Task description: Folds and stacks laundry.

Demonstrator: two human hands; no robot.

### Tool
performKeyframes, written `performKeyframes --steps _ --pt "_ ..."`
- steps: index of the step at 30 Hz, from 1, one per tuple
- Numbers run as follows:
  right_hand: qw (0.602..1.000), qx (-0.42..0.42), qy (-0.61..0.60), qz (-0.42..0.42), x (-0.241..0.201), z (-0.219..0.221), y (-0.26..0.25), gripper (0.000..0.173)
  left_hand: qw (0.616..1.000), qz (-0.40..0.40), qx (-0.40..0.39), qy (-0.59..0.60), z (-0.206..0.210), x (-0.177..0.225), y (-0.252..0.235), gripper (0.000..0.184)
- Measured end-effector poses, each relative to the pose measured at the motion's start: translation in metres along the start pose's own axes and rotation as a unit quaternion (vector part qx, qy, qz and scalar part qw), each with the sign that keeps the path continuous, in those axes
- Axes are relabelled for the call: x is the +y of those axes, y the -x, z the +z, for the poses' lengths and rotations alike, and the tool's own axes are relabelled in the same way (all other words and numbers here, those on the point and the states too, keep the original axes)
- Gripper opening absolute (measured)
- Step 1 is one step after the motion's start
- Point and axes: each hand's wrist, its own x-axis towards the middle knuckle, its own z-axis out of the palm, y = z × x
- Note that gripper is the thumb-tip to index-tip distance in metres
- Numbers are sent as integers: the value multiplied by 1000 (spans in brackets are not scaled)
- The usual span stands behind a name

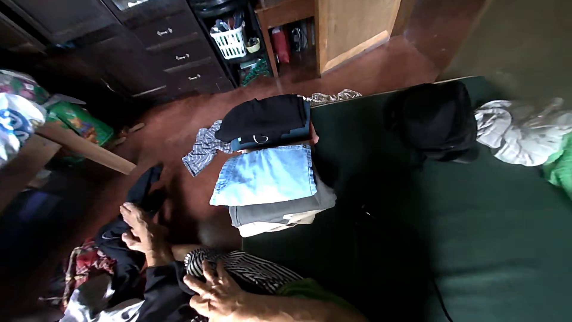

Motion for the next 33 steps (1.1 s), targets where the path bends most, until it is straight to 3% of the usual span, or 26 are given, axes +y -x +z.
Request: performKeyframes --steps 6,9,17,26,33 --pt "998 53 -16 -9 3 11 0 29 1000 -22 -18 -8 3 15 -8 36" --pt "998 50 -24 -6 3 8 1 28 1000 -23 -16 4 8 44 -17 30" --pt "996 62 -56 7 14 4 -2 29 998 -43 -36 9 16 61 -37 29" --pt "997 47 -55 8 17 5 -5 33 998 -50 -46 -16 20 74 -46 27" --pt "997 54 -55 5 17 0 -3 33 998 -44 -37 5 21 54 -47 25"
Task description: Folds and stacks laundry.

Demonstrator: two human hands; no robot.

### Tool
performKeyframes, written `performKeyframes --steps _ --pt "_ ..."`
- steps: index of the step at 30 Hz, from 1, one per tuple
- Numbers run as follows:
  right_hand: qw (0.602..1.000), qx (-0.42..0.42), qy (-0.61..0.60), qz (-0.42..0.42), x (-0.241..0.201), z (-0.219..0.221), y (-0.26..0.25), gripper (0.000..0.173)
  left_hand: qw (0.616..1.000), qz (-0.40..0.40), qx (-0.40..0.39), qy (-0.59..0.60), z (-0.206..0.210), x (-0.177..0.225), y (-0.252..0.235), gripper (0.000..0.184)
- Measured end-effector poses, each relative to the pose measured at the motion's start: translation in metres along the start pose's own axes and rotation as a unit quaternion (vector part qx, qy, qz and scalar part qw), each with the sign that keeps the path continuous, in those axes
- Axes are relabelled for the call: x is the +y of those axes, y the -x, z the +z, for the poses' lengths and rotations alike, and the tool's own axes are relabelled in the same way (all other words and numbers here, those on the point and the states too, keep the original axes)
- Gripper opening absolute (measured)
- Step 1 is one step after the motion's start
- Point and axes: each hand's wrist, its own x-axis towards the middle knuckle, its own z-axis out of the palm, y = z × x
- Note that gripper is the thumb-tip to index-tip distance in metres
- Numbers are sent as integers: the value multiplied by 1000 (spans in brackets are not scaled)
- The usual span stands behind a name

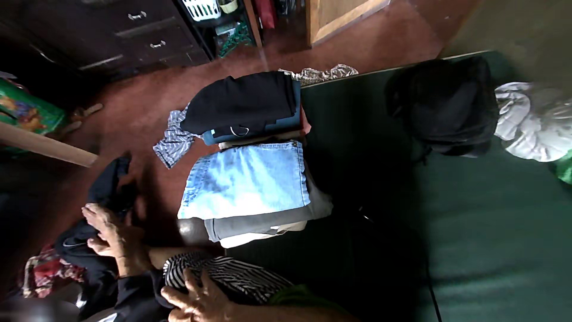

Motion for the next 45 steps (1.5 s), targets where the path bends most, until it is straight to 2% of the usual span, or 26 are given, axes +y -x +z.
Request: performKeyframes --steps 3,8,14,21,27,32,36,40,43,44,45 --pt "1000 10 -1 -1 -1 2 0 30 1000 -12 -9 1 1 10 0 24" --pt "1000 10 0 1 -1 0 -1 28 1000 -28 -5 12 0 -10 -3 26" --pt "999 37 8 1 7 3 -4 31 999 -39 -15 16 3 12 -11 26" --pt "1000 24 3 5 6 -1 -4 30 999 -13 -12 36 1 -8 -17 29" --pt "1000 24 4 7 11 -1 -7 33 999 -25 -1 44 3 9 -24 26" --pt "999 41 13 5 14 2 -8 35 999 -18 19 46 1 -7 -27 26" --pt "999 31 23 6 11 1 -8 34 998 -2 18 52 -2 -4 -28 28" --pt "998 51 35 9 10 2 -9 29 999 -27 12 43 -7 18 -26 24" --pt "998 51 16 19 10 -2 -8 27 999 -25 20 28 -15 16 -18 26" --pt "999 36 -11 28 10 -7 -9 30 999 -42 24 21 -18 21 -11 27" --pt "998 13 -51 40 11 -14 -11 33 995 -98 17 0 -23 38 -2 27"
